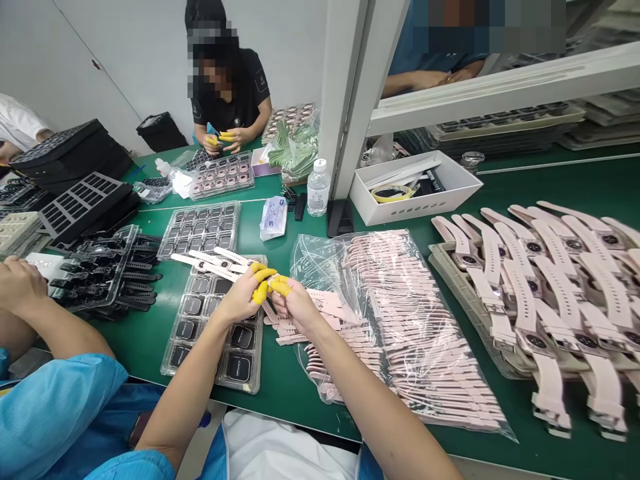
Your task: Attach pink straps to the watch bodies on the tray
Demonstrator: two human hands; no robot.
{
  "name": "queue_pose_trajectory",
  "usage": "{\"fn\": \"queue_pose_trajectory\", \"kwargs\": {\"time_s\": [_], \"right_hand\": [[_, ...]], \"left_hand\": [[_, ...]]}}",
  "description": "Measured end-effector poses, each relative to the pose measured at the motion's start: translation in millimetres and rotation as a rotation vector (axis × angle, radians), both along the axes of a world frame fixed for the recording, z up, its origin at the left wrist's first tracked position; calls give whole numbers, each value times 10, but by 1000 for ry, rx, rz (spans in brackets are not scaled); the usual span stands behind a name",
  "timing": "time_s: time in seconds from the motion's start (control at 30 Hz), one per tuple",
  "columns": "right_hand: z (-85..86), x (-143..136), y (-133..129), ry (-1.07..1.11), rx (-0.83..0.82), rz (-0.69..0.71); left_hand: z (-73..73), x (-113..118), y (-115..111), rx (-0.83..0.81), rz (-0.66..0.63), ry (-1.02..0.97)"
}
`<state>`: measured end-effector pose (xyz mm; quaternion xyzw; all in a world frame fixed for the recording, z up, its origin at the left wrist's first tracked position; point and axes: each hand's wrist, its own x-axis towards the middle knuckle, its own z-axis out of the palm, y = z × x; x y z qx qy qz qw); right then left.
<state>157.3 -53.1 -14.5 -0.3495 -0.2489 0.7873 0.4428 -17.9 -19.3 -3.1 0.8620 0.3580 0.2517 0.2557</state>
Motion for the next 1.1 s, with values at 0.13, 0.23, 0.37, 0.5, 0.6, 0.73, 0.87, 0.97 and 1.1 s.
{"fn": "queue_pose_trajectory", "kwargs": {"time_s": [0.13, 0.23, 0.37, 0.5, 0.6, 0.73, 0.87, 0.97, 1.1], "right_hand": [[-8, 25, 1, -33, 1, 35], [-7, 59, 9, -58, 25, 74], [1, 88, 27, -126, 99, 77], [26, 82, 39, -16, -2, 72], [30, 66, 38, -10, -19, 43], [7, 60, 35, -66, -22, 51], [7, 64, 29, -52, 3, 56], [19, 63, 27, -30, 46, 64], [24, 116, 48, -173, 221, 9]], "left_hand": [[20, -14, 5, 39, -29, 88], [40, -24, 2, 19, -43, 38], [50, -31, 6, -3, -42, -9], [64, -26, 11, -7, -45, -13], [72, -14, 9, 22, -44, 38], [71, 3, 5, 74, -35, 132], [69, -8, 13, 35, -28, 84], [61, -24, 22, -12, -32, -11], [104, -35, 20, -19, 3, -59]]}}
